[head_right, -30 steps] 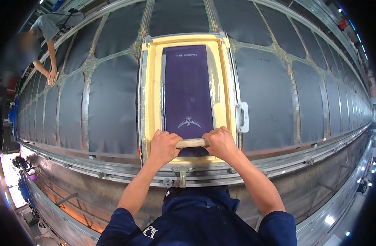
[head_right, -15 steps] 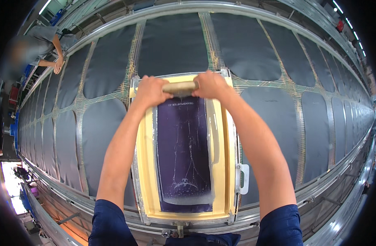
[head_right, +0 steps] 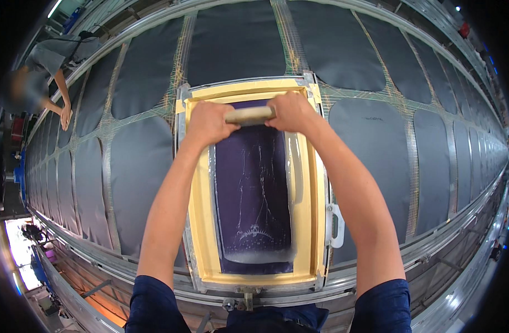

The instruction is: The person uses a squeegee to spread purple ink across a screen-printing frame placed over a large curved surface. They repeatedly pull the squeegee across the frame, repositioning it to cover different areas. The person briefly picks up a bottle of liquid and pours it onto the squeegee before continuing the spreading motion.

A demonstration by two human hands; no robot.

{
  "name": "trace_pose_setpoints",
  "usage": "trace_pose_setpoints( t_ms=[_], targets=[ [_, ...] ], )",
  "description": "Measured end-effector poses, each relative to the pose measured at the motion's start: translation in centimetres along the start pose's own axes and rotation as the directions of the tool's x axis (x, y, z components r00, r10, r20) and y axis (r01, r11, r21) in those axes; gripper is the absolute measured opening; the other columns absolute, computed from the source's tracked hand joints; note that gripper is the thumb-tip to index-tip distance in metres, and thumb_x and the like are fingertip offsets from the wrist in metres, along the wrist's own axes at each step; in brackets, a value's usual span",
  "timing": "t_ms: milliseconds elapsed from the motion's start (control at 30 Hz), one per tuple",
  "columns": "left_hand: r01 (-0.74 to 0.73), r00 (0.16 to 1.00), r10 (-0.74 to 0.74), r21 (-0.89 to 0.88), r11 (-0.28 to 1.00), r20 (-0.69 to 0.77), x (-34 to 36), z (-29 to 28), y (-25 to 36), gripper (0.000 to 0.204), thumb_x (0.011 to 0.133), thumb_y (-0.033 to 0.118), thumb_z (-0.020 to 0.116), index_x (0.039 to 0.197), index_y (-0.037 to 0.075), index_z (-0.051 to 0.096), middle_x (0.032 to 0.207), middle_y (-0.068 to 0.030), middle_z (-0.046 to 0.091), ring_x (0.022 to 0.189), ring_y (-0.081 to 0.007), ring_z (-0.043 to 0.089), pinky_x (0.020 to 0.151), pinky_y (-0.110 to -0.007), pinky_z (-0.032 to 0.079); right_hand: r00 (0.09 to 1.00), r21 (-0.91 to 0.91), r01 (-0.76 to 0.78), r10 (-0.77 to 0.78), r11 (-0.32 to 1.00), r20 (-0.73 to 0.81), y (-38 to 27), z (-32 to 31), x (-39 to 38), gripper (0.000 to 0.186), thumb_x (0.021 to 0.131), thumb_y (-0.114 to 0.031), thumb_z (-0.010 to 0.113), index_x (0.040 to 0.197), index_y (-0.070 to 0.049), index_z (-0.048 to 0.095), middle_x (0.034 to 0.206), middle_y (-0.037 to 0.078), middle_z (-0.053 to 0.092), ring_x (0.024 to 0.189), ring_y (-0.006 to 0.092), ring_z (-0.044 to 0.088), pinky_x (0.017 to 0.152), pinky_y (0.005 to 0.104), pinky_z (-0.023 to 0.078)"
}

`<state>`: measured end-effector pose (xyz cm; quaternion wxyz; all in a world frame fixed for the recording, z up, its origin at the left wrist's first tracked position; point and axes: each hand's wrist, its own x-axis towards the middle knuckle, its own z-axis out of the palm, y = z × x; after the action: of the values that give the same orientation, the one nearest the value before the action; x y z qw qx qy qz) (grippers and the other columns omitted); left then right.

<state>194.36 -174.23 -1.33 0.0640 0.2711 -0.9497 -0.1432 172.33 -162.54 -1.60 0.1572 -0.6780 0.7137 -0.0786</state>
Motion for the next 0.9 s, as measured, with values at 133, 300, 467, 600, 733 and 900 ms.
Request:
trace_pose_setpoints(
  t_ms=[133, 300, 467, 600, 733, 900],
  targets=[
    [-0.060, 0.998, 0.060, 0.008, 0.998, -0.017, -7.9, 1.2, 3.1, 0.019, 0.074, 0.032, 0.083, 0.079, 0.015, 0.074, 0.075, -0.0061, 0.071, 0.077, -0.0303, 0.070, 0.077, -0.046, 0.048, 1.000, 0.074, -0.001, 0.002, 0.997, -0.014, -3.5, 2.9, -7.5, 0.026, 0.080, -0.034, 0.082, 0.088, -0.011, 0.075, 0.083, 0.015, 0.074, 0.083, 0.0376, 0.072, 0.079, 0.0468, 0.057],
    [-0.058, 0.998, 0.058, -0.019, 0.998, -0.003, -21.4, 2.8, 9.6, 0.016, 0.074, 0.027, 0.081, 0.079, 0.015, 0.072, 0.077, -0.0043, 0.071, 0.075, -0.0252, 0.068, 0.077, -0.042, 0.046, 0.999, 0.093, 0.045, -0.043, 0.995, -0.031, -10.3, 6.3, -20.4, 0.023, 0.076, -0.029, 0.084, 0.086, -0.011, 0.075, 0.078, 0.014, 0.072, 0.077, 0.0360, 0.071, 0.079, 0.0452, 0.055],
    [-0.044, 0.999, 0.043, -0.046, 0.998, -0.019, -33.1, 3.4, 14.9, 0.023, 0.066, 0.018, 0.082, 0.086, 0.014, 0.072, 0.084, -0.0030, 0.069, 0.081, -0.0234, 0.065, 0.082, -0.039, 0.044, 1.000, 0.127, 0.000, -0.004, 0.992, 0.030, -16.7, 8.6, -31.0, 0.023, 0.077, -0.023, 0.085, 0.093, -0.009, 0.075, 0.089, 0.010, 0.075, 0.092, 0.0327, 0.071, 0.089, 0.0444, 0.052],
    [-0.033, 0.997, 0.030, -0.041, 0.999, -0.072, -35.8, 3.4, 16.0, 0.028, 0.064, 0.017, 0.084, 0.089, 0.013, 0.072, 0.091, -0.0010, 0.069, 0.090, -0.0224, 0.064, 0.086, -0.040, 0.043, 0.998, 0.489, -0.031, 0.058, 0.872, -0.040, -16.5, 7.7, -33.3, 0.032, 0.083, -0.031, 0.084, 0.100, -0.006, 0.074, 0.097, 0.016, 0.074, 0.097, 0.0356, 0.070, 0.089, 0.0461, 0.052],
    [-0.048, 0.999, 0.047, 0.074, 0.996, 0.010, -35.6, 3.2, 15.8, 0.030, 0.066, 0.021, 0.084, 0.093, 0.013, 0.073, 0.095, -0.0018, 0.069, 0.096, -0.0229, 0.063, 0.090, -0.041, 0.043, 0.649, 0.466, -0.343, 0.565, 0.815, -0.510, -7.1, 6.5, -30.3, 0.039, 0.095, -0.038, 0.073, 0.114, -0.004, 0.071, 0.109, 0.020, 0.073, 0.103, 0.0373, 0.069, 0.090, 0.0462, 0.052],
    [-0.042, 0.995, 0.034, 0.083, 0.996, 0.097, -35.6, 3.3, 15.7, 0.036, 0.066, 0.022, 0.083, 0.099, 0.012, 0.071, 0.099, -0.0014, 0.069, 0.100, -0.0217, 0.064, 0.092, -0.042, 0.045, 0.483, 0.767, -0.533, 0.873, 0.356, -0.070, -2.2, 11.0, -29.1, 0.039, 0.104, -0.037, 0.060, 0.109, 0.000, 0.066, 0.091, 0.018, 0.070, 0.086, 0.0307, 0.066, 0.079, 0.0427, 0.049]
  ],
)
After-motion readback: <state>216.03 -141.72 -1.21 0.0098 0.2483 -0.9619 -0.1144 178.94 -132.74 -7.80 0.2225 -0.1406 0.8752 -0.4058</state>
